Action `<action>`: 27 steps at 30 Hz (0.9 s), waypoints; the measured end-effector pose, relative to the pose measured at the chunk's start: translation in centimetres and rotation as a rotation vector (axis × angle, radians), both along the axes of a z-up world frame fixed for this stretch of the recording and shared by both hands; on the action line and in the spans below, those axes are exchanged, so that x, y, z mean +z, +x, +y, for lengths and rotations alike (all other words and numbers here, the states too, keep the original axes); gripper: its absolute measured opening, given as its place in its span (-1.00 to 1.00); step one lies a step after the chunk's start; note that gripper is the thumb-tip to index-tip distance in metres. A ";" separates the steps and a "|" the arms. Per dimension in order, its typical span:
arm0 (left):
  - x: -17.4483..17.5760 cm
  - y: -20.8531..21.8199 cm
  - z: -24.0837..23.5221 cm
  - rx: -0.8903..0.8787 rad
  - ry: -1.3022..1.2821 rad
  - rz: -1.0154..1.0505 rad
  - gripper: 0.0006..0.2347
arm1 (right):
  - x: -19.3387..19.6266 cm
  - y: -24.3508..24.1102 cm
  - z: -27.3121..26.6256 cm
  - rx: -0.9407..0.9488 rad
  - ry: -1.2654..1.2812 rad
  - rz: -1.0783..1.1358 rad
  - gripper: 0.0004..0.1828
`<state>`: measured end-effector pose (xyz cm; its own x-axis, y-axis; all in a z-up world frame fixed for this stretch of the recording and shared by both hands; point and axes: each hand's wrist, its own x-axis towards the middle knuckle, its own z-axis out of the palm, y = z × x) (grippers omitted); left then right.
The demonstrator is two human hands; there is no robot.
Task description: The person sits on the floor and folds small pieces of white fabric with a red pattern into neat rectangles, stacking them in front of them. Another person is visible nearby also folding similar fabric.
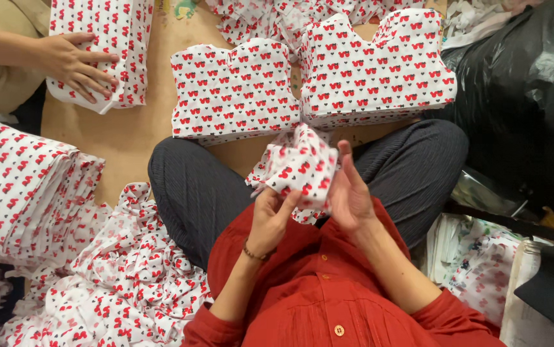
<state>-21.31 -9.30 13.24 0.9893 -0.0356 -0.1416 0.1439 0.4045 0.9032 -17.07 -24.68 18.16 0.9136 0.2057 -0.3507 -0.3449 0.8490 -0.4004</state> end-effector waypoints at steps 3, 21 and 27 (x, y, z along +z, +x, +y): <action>0.8 -1.5 2.5 -0.011 0.045 0.000 -0.83 | -7.4 1.6 -0.5 -0.067 0.004 0.195 -0.59; -0.6 3.6 18.9 0.543 0.088 0.108 -0.68 | -2.0 9.0 1.6 0.241 -0.677 -0.208 -0.59; 3.0 15.5 21.3 0.502 0.197 -0.062 -0.85 | 2.5 16.5 3.4 0.168 -0.774 -0.533 -0.66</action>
